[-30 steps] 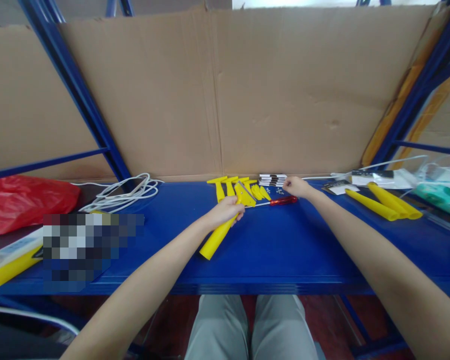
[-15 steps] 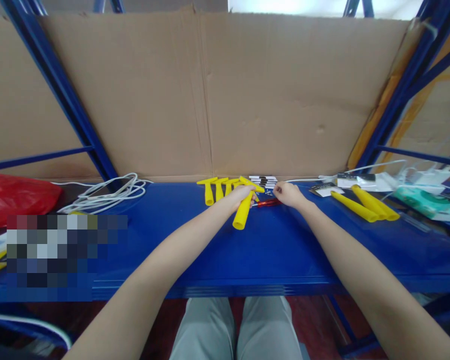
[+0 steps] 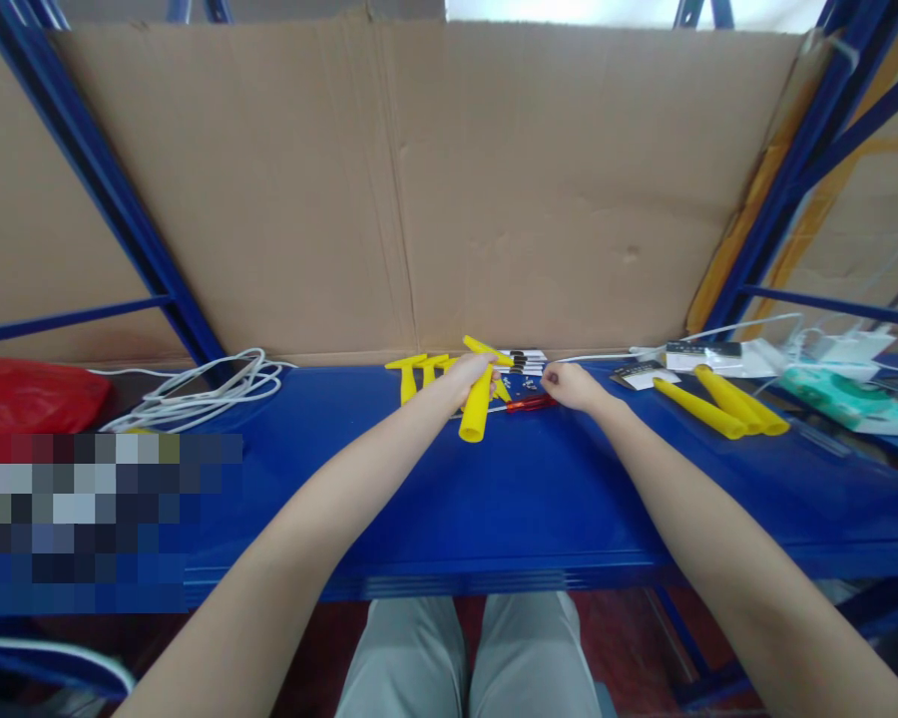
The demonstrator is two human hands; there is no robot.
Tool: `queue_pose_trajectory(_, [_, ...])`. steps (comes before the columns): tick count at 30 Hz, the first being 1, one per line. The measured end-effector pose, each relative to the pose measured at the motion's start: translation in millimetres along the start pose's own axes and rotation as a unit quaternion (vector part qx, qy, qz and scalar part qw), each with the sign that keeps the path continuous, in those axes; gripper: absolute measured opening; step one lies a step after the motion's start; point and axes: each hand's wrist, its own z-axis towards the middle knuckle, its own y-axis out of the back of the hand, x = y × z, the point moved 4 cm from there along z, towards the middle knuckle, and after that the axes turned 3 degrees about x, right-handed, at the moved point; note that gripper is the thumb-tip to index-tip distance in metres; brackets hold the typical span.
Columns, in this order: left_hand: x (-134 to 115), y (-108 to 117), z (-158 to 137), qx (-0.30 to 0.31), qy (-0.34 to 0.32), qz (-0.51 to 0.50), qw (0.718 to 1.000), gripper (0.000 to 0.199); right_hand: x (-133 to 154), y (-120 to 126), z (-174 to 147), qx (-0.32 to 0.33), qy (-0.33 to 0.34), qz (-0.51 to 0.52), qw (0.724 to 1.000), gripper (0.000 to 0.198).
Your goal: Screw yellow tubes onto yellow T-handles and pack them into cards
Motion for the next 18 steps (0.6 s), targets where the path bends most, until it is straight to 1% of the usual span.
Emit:
queue_pose_trajectory(1, [-4.3,7.5,-5.3,-0.016,-0.023,0.019,0.999,0.014,0.8,-0.4,0.1,0.001,0.004,0.001,1.0,0.019])
queue_pose_trajectory(3, [-14.3,22.2,-18.1,-0.038,-0.081,0.096,0.991,0.01,3.0,-2.1,0.5,0.009,0.02,0.013,1.0,0.02])
queue_pose_trajectory(4, [-18.1,29.6,-25.1,-0.049,-0.097,0.142,0.984,0.01,4.7,-3.4,0.8,0.017,0.033,0.024,0.999,0.021])
queue_pose_trajectory(6, [-24.2,43.7,-38.6,-0.071,-0.125,0.238,0.961,0.013,9.3,-6.5,1.5,0.038,0.068,0.042,0.996,0.024])
queue_pose_trajectory(7, [-26.2,50.8,-44.6,-0.086,-0.137,0.284,0.945,0.015,11.9,-8.2,1.9,0.052,0.087,0.047,0.994,0.027])
queue_pose_trajectory(10, [-26.3,70.4,-57.5,-0.141,-0.172,0.413,0.883,0.022,18.4,-13.7,3.8,0.087,0.119,0.034,0.989,0.033])
queue_pose_trajectory(12, [-21.2,80.5,-62.2,-0.181,-0.203,0.466,0.842,0.026,21.0,-16.6,5.3,0.098,0.121,0.011,0.988,0.035])
queue_pose_trajectory(14, [-12.0,86.7,-64.7,-0.209,-0.219,0.517,0.801,0.029,22.5,-18.6,6.3,0.102,0.116,-0.012,0.988,0.036])
queue_pose_trajectory(16, [-1.3,89.5,-66.4,-0.223,-0.211,0.554,0.774,0.033,22.7,-19.6,6.7,0.106,0.105,-0.031,0.988,0.038])
queue_pose_trajectory(18, [7.1,88.7,-69.5,-0.222,-0.198,0.583,0.756,0.037,22.3,-19.2,6.5,0.104,0.093,-0.043,0.989,0.039])
